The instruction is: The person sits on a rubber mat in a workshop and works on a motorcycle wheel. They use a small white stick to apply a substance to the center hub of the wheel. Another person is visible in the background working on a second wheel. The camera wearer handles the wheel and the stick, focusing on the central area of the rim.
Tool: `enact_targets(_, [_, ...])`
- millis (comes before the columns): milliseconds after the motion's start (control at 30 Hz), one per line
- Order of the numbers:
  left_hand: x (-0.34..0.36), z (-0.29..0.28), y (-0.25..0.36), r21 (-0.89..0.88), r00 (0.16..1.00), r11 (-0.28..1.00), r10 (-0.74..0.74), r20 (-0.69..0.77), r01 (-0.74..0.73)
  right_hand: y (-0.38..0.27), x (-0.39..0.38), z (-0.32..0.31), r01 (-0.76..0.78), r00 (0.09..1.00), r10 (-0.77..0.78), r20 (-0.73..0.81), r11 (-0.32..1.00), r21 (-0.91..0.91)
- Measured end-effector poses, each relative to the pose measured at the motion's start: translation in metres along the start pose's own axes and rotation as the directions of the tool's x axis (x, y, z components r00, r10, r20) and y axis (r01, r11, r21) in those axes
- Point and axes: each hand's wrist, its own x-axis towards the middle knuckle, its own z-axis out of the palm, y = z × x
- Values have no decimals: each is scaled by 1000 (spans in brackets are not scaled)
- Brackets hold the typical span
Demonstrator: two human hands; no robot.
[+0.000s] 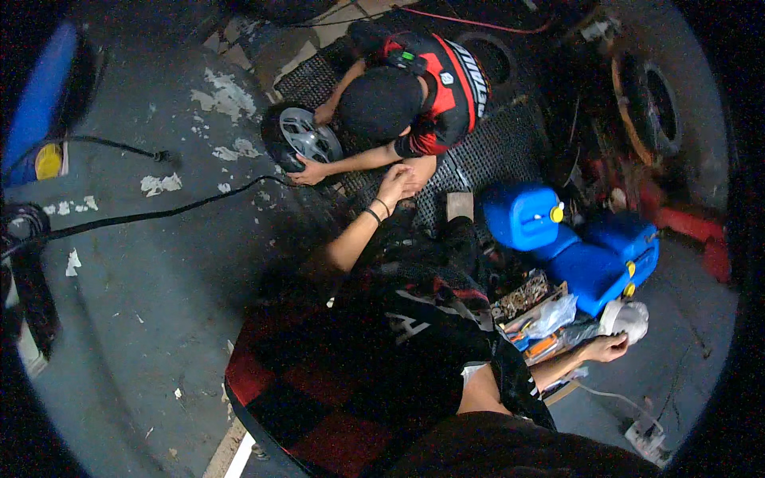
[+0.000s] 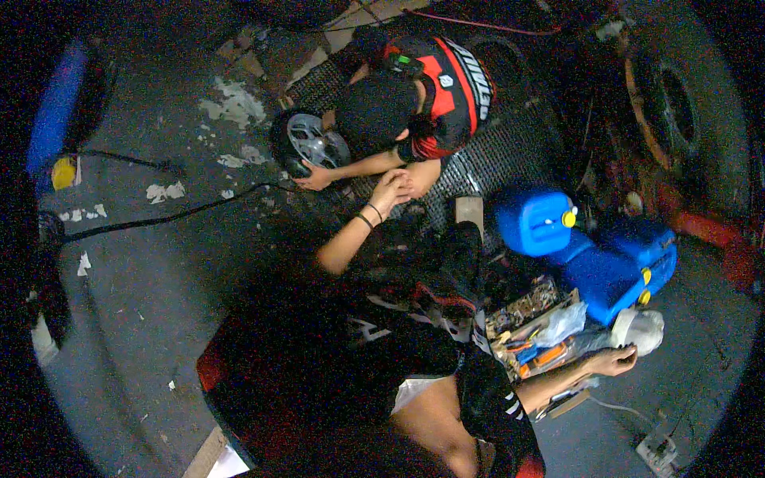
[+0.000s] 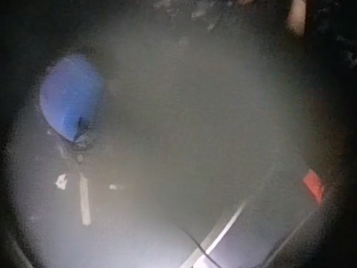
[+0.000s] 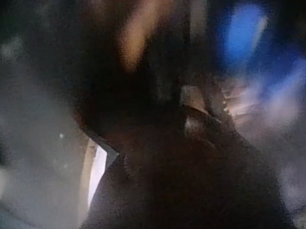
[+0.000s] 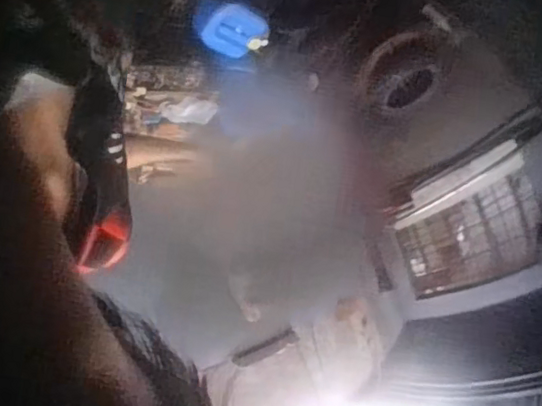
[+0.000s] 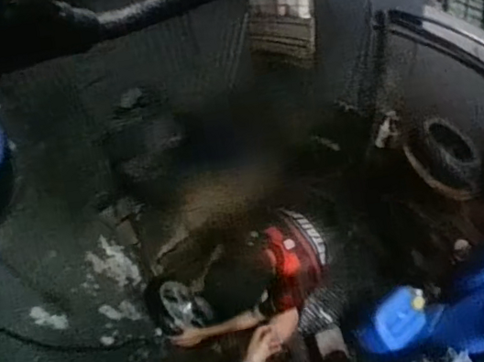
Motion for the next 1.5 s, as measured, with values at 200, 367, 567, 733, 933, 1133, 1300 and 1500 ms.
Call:
enact_targets(200, [0,-77,-30,-1,987,1000,5,-163,-5,-99,7,128,-248,894,48,446,881,404])
enact_targets(367, [-13,-104,-65,-230,959,973,-68,-276,3,-233,-52,210,-188,489,-292,822,885,426])
enact_targets(567, [18,-114,-139,-534,927,839,-113,-358,-104,-345,-185,280,-171,-246,-608,755,794,583])
enact_targets(733, [53,-58,-164,-855,913,506,-286,-291,-114,-351,-270,341,-209,-531,-608,590,769,604])
enact_targets(933, [100,-17,-188,-324,482,946,-290,-827,14,-281,-383,419,-160,-836,-463,296,720,676])
enact_targets(1133, [131,22,-241,-245,318,906,-359,-877,345,-257,-409,411,-290,-850,-522,70,575,765])
enact_targets(1300, [156,34,-266,-366,431,929,-306,-849,-61,-266,-412,414,-351,-750,-657,76,492,797])
enact_targets(1500, [213,43,-310,-626,595,773,-456,-661,-104,-269,-447,419,-311,-874,-469,-122,349,884])
